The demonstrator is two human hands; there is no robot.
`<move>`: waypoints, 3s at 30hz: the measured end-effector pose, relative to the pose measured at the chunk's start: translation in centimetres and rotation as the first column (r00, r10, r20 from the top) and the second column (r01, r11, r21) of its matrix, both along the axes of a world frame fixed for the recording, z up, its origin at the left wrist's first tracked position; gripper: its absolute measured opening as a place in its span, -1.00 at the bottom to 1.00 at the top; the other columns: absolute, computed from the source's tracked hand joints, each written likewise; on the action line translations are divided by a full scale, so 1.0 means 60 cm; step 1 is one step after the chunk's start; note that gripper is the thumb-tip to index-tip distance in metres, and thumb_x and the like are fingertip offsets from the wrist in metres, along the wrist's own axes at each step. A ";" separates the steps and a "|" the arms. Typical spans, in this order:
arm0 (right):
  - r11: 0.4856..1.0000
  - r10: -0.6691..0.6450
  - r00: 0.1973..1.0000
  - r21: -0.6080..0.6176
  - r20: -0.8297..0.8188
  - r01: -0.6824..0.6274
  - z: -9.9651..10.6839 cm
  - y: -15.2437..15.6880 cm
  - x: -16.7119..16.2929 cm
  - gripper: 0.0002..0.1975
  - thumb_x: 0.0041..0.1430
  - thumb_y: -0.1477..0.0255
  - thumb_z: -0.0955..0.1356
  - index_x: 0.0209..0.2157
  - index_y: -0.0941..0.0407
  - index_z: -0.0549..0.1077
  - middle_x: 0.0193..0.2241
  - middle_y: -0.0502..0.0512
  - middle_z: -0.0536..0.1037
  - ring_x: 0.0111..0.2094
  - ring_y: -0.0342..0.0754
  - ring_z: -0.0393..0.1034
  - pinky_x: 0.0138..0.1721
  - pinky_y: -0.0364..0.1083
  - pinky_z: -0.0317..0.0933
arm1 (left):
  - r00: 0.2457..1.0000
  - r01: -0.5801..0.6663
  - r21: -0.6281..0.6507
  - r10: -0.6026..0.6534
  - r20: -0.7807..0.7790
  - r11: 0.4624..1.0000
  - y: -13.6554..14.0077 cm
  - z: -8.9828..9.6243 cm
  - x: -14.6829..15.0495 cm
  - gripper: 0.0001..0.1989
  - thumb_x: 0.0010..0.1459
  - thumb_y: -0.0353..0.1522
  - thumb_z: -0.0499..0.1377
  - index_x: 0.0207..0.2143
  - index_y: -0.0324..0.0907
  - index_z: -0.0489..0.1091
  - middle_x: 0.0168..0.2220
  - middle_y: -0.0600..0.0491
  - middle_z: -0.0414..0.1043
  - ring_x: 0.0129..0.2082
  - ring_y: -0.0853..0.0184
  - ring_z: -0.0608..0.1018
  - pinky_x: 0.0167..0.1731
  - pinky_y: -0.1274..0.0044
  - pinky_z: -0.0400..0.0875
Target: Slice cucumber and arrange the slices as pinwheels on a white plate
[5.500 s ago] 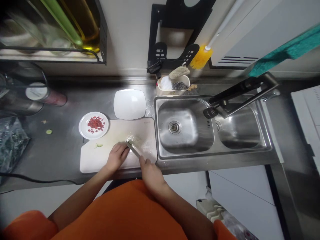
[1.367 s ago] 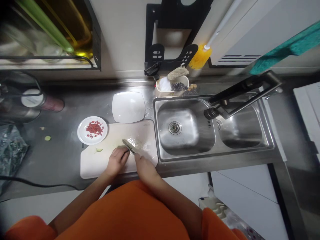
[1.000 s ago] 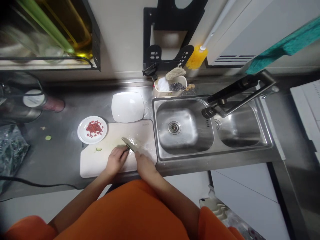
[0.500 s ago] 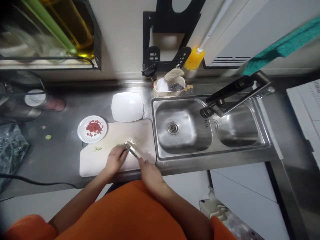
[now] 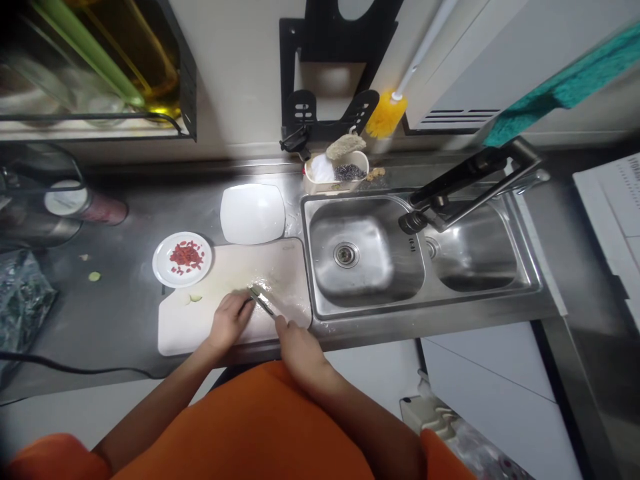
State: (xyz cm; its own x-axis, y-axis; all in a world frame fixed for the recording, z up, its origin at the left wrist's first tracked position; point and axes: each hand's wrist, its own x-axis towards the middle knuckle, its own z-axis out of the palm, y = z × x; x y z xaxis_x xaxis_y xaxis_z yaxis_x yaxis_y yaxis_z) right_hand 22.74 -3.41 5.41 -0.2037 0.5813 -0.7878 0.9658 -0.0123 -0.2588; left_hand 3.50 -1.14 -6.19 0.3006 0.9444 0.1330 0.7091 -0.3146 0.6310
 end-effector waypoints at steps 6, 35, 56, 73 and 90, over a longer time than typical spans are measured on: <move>1.000 0.024 1.000 0.008 0.009 -0.024 -0.002 0.007 -0.002 -0.60 0.16 0.68 0.05 -0.03 0.15 0.25 -0.25 0.21 0.48 -0.27 0.01 0.43 -0.35 -0.14 0.19 | 1.000 0.000 0.018 0.000 0.001 1.000 0.001 0.002 0.001 -0.83 0.21 -0.38 0.04 -0.19 -0.18 0.38 -0.22 -0.05 0.48 -0.18 0.26 0.48 -0.14 0.39 0.39; 0.997 -0.044 0.997 0.055 -0.069 0.047 -0.072 0.040 -0.038 -0.54 0.14 0.67 0.07 0.07 0.15 0.20 -0.22 0.20 0.48 -0.19 -0.01 0.40 -0.22 -0.11 0.19 | 1.000 0.004 -0.013 -0.003 0.020 1.000 -0.001 -0.004 -0.001 -0.79 0.22 -0.38 0.04 -0.13 -0.16 0.38 -0.20 -0.02 0.49 -0.18 0.27 0.49 -0.11 0.38 0.39; 0.997 0.018 0.999 0.072 0.031 -0.020 -0.014 0.003 -0.017 -0.60 0.19 0.64 0.06 0.03 0.14 0.22 -0.24 0.21 0.48 -0.25 0.00 0.44 -0.33 -0.15 0.21 | 1.000 -0.008 0.018 0.008 -0.014 1.000 0.001 0.000 0.000 -0.83 0.22 -0.37 0.05 -0.20 -0.20 0.39 -0.21 -0.05 0.47 -0.17 0.28 0.48 -0.10 0.41 0.39; 0.999 0.019 1.000 0.049 0.013 -0.019 -0.014 0.008 -0.016 -0.59 0.18 0.67 0.03 -0.01 0.16 0.24 -0.27 0.21 0.50 -0.25 0.03 0.44 -0.36 -0.13 0.21 | 1.000 -0.004 0.028 0.004 0.014 1.000 0.002 0.002 0.000 -0.84 0.21 -0.38 0.05 -0.20 -0.18 0.39 -0.22 -0.04 0.47 -0.19 0.28 0.49 -0.13 0.40 0.39; 0.998 0.030 0.999 0.054 -0.015 -0.029 -0.034 0.035 -0.032 -0.61 0.20 0.65 0.07 0.03 0.18 0.23 -0.23 0.22 0.49 -0.22 0.01 0.43 -0.25 -0.12 0.22 | 0.999 0.003 -0.023 -0.002 0.036 1.000 0.004 -0.001 -0.002 -0.81 0.22 -0.37 0.03 -0.16 -0.17 0.38 -0.20 -0.04 0.48 -0.16 0.27 0.49 -0.09 0.37 0.39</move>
